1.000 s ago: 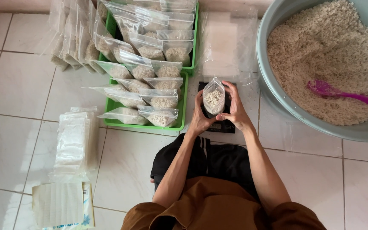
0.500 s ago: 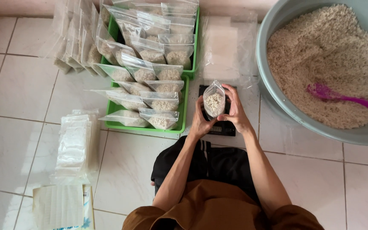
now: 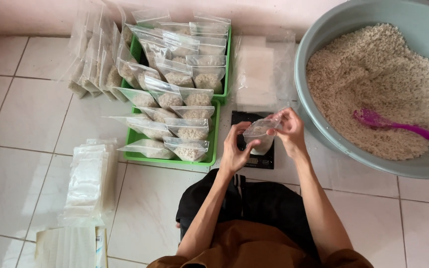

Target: Portioning and packaging grains into small plastic bags using a scoop and a digital scale.

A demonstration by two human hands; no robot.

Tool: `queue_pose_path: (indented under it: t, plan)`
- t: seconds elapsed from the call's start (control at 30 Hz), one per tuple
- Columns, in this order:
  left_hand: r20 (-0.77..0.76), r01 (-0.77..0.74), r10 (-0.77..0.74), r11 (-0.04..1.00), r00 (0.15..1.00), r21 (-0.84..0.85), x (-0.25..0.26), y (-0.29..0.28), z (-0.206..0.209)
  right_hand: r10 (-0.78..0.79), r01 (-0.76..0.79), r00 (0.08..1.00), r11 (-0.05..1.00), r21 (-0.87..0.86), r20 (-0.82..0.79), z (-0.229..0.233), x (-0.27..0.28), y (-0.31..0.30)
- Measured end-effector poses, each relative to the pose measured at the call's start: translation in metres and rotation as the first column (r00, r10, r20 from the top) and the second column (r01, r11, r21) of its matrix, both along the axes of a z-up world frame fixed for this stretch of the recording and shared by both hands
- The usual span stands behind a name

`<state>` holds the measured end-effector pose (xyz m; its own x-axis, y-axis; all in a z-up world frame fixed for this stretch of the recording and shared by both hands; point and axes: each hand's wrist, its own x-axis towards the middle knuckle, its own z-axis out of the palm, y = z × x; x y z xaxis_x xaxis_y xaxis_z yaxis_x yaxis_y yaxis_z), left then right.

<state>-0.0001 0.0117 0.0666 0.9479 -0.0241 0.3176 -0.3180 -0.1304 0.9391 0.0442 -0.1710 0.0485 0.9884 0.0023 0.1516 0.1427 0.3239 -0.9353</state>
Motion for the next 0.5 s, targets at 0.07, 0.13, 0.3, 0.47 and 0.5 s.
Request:
queue_pose_path:
  t: [0.07,0.13,0.3,0.47,0.5]
  plan:
    - [0.044,-0.027,0.022,0.993,0.999,0.114,0.004,0.002,-0.010,-0.018,0.023,0.999,0.995,-0.100,0.043,0.006,-0.008,-0.008]
    - [0.093,-0.057,0.037,0.974,0.995,0.221,0.006,0.003,-0.005,-0.034,0.052,0.995,0.978,-0.201,0.093,0.014,-0.015,-0.018]
    - [0.198,-0.059,-0.024,0.914,0.980,0.401,0.008,0.012,0.017,-0.027,0.117,0.988,0.780,-0.615,0.154,0.030,-0.025,-0.032]
    - [0.159,-0.059,-0.025,0.861,0.987,0.505,0.010,0.011,0.034,-0.023,0.188,0.968,0.722,-0.666,0.248,0.026,-0.032,-0.031]
    - [0.174,-0.064,-0.039,0.833,0.984,0.549,0.013,0.011,0.034,-0.022,0.218,0.957,0.707,-0.673,0.288,0.025,-0.032,-0.031]
